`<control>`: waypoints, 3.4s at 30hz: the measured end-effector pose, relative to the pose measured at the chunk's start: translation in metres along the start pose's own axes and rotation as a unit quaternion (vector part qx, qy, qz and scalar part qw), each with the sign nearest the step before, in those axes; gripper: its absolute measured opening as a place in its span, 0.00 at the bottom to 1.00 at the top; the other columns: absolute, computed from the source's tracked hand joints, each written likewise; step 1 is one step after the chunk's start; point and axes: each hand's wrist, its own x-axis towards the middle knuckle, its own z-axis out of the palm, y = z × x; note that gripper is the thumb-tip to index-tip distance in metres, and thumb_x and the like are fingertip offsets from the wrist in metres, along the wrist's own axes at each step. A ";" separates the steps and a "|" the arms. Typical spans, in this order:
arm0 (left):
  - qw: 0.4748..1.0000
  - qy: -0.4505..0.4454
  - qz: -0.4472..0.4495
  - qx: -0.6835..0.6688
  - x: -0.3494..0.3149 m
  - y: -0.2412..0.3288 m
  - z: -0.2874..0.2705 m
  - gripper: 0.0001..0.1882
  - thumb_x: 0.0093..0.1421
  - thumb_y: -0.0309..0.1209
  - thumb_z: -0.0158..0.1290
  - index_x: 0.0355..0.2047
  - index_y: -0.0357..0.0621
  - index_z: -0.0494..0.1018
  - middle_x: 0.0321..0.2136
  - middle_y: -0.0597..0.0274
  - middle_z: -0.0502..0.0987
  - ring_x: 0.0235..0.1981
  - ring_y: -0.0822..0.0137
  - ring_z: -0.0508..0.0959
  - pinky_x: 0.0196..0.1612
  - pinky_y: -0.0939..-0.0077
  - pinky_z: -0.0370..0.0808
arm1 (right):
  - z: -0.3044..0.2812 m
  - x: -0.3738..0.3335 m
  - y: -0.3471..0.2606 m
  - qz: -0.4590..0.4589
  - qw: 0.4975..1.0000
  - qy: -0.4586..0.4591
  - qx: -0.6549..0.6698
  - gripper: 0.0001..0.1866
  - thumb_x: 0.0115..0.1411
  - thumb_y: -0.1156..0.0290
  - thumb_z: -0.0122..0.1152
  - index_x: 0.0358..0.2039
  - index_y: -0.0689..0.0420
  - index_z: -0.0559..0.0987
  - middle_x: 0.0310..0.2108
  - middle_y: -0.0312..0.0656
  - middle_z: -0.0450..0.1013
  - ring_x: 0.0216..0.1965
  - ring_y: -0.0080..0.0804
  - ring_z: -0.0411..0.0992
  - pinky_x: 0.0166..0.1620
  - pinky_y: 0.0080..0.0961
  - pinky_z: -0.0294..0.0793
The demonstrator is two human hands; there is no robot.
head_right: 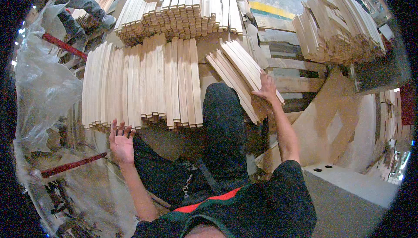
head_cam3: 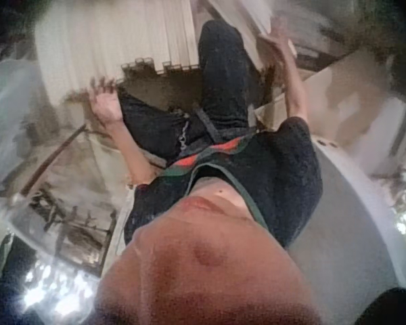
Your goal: The person sits on the floor and repeatedly picks up small wooden pieces, inspects them, and stacks them. The person also moves to a machine to place pieces onto a conveyor belt and returns to the floor to continue sorting.
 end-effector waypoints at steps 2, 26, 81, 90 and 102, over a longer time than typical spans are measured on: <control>1.000 0.001 -0.002 -0.008 0.001 -0.006 0.001 0.26 0.64 0.44 0.46 0.57 0.44 0.61 0.45 0.56 0.72 0.42 0.60 0.74 0.46 0.63 0.71 | -0.007 0.006 0.002 0.001 1.000 -0.019 0.018 0.68 0.27 0.40 0.75 0.66 0.50 0.48 0.42 0.56 0.67 0.44 0.57 0.66 0.47 0.50 0.67; 0.999 0.019 -0.020 -0.026 0.015 -0.024 -0.014 0.26 0.63 0.44 0.47 0.57 0.44 0.62 0.43 0.57 0.71 0.41 0.61 0.74 0.45 0.64 0.72 | 0.005 -0.010 -0.031 0.170 0.978 -0.038 0.113 0.57 0.40 0.37 0.68 0.62 0.62 0.57 0.57 0.58 0.61 0.59 0.52 0.60 0.60 0.43 0.58; 0.860 -0.077 -0.446 0.234 -0.039 -0.210 0.087 0.24 0.64 0.43 0.48 0.52 0.37 0.66 0.44 0.53 0.73 0.45 0.63 0.75 0.48 0.71 0.73 | -0.017 -0.075 -0.092 0.288 0.939 -0.173 0.075 0.40 0.56 0.53 0.57 0.65 0.54 0.54 0.56 0.48 0.62 0.50 0.53 0.65 0.52 0.43 0.67; 0.865 -0.081 -0.455 0.194 -0.050 -0.368 0.095 0.26 0.52 0.42 0.63 0.44 0.38 0.70 0.31 0.66 0.77 0.25 0.75 0.74 0.26 0.80 0.69 | -0.019 -0.108 -0.124 0.329 0.927 -0.164 0.076 0.59 0.40 0.38 0.69 0.64 0.60 0.54 0.57 0.59 0.58 0.58 0.57 0.56 0.58 0.51 0.57; 0.892 -0.044 -0.418 0.163 -0.050 -0.352 0.115 0.18 0.50 0.30 0.64 0.37 0.30 0.73 0.27 0.56 0.79 0.24 0.67 0.79 0.28 0.73 0.78 | -0.004 -0.116 -0.108 0.278 0.944 -0.098 0.144 0.61 0.35 0.38 0.72 0.62 0.60 0.55 0.52 0.58 0.62 0.55 0.53 0.59 0.58 0.47 0.58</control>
